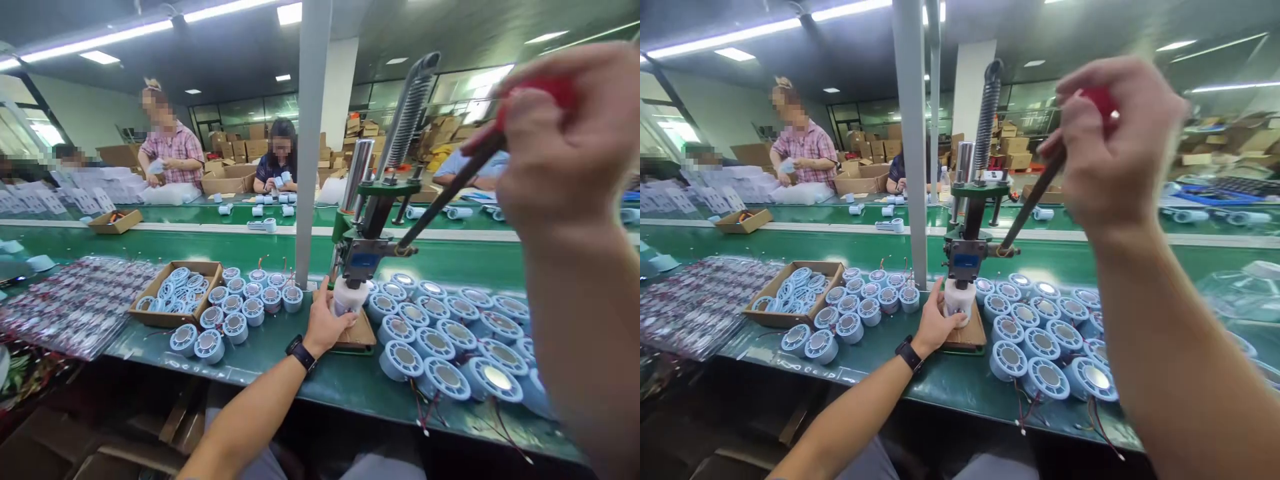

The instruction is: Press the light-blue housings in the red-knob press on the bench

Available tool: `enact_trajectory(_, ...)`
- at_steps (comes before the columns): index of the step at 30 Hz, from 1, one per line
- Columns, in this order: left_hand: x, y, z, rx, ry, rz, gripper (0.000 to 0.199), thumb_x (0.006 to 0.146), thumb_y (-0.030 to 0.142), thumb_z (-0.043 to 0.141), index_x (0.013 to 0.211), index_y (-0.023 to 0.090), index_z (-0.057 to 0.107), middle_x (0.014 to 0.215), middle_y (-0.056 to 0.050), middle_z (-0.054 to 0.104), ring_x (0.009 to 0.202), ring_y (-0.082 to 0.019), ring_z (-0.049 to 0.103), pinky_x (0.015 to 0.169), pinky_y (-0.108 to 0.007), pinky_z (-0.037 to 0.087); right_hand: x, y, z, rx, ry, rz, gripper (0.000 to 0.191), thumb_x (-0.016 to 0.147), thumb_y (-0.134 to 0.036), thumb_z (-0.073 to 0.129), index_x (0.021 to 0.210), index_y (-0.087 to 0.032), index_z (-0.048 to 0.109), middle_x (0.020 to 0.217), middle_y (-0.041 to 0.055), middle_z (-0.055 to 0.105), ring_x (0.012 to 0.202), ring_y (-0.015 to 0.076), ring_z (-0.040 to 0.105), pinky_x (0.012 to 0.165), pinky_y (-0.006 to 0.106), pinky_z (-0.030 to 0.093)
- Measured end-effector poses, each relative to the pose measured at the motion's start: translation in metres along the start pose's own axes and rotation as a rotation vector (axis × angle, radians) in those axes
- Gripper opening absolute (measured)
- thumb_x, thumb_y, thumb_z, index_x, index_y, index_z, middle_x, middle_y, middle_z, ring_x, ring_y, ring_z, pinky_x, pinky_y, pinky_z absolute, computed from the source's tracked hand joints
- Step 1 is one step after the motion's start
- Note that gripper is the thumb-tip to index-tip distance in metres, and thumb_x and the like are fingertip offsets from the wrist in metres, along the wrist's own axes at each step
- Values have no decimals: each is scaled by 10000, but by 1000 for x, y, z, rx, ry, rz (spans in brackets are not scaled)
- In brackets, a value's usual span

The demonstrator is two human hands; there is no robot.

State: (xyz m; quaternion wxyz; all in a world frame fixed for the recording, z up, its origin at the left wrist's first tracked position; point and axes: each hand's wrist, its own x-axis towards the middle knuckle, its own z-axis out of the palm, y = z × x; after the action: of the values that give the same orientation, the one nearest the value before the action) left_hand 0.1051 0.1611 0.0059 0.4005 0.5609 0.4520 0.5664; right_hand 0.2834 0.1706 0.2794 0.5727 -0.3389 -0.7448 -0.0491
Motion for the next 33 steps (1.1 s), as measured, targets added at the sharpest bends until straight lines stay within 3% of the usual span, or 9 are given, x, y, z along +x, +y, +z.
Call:
enact_trajectory(3,-19,15,-12,142,25,7,1044,645,174,825,1528,174,268,1239,-123,620,1160,-273,586,1064,-425,446,43,9,24,-52,60,223,557,883,-426,375,1321,-141,567,1213,60,612,1093,260,633,706,260,438)
enact_trajectory(5,-44,24,-29,290,61,13,971,652,188,820,1499,189,345,1246,-121,599,1172,-284,566,1077,-436,438,30,5,35,-153,72,219,595,859,-416,360,1384,-184,514,1338,41,551,1233,291,530,782,313,425)
enact_trajectory(8,-86,27,-60,478,143,-45,802,688,163,765,1427,210,459,1271,-117,577,1208,-295,538,1109,-458,415,-56,-11,56,-88,190,169,561,920,-347,456,1474,-273,413,1410,50,491,1285,252,510,964,367,476)
enact_trajectory(11,-116,19,-87,566,210,-150,770,723,118,698,1441,210,434,1337,-126,557,1271,-306,509,1136,-500,388,-174,-30,101,75,-4,125,499,940,-347,498,1433,-285,447,1306,98,560,1222,286,557,1005,525,502)
enact_trajectory(14,-132,16,-106,624,119,-92,827,747,103,668,1497,207,336,1471,-129,467,1374,-297,431,1170,-504,358,-262,-45,156,127,-187,118,471,957,-354,482,1405,-210,468,1340,136,530,1244,290,544,978,505,526)
enact_trajectory(18,-149,24,-141,872,261,77,587,871,116,525,1439,225,422,1493,-114,439,1425,-273,359,1187,-525,324,-301,-50,194,153,-369,151,393,985,-382,432,1294,-208,602,1370,134,506,1230,261,560,942,440,554)
enact_trajectory(23,-172,21,-182,1151,471,97,474,911,141,478,1376,226,509,1456,-113,473,1417,-325,351,1130,-611,358,-302,-47,191,213,-453,190,386,1006,-395,382,1158,-244,703,1211,106,612,1083,209,635,867,361,583)
enact_trajectory(28,-187,21,-149,1114,360,84,454,899,114,485,1322,250,580,1477,-96,465,1396,-314,376,1119,-582,400,-302,-46,181,192,-435,195,396,1010,-394,374,1141,-239,714,1199,103,619,1068,200,644,867,339,582)
enact_trajectory(33,-167,37,-102,832,197,-44,513,888,129,497,1388,236,540,1592,-89,307,1465,-307,298,1175,-551,350,-309,-36,163,133,-369,129,340,995,-400,428,1163,-256,686,1188,79,622,1049,200,643,844,354,582)
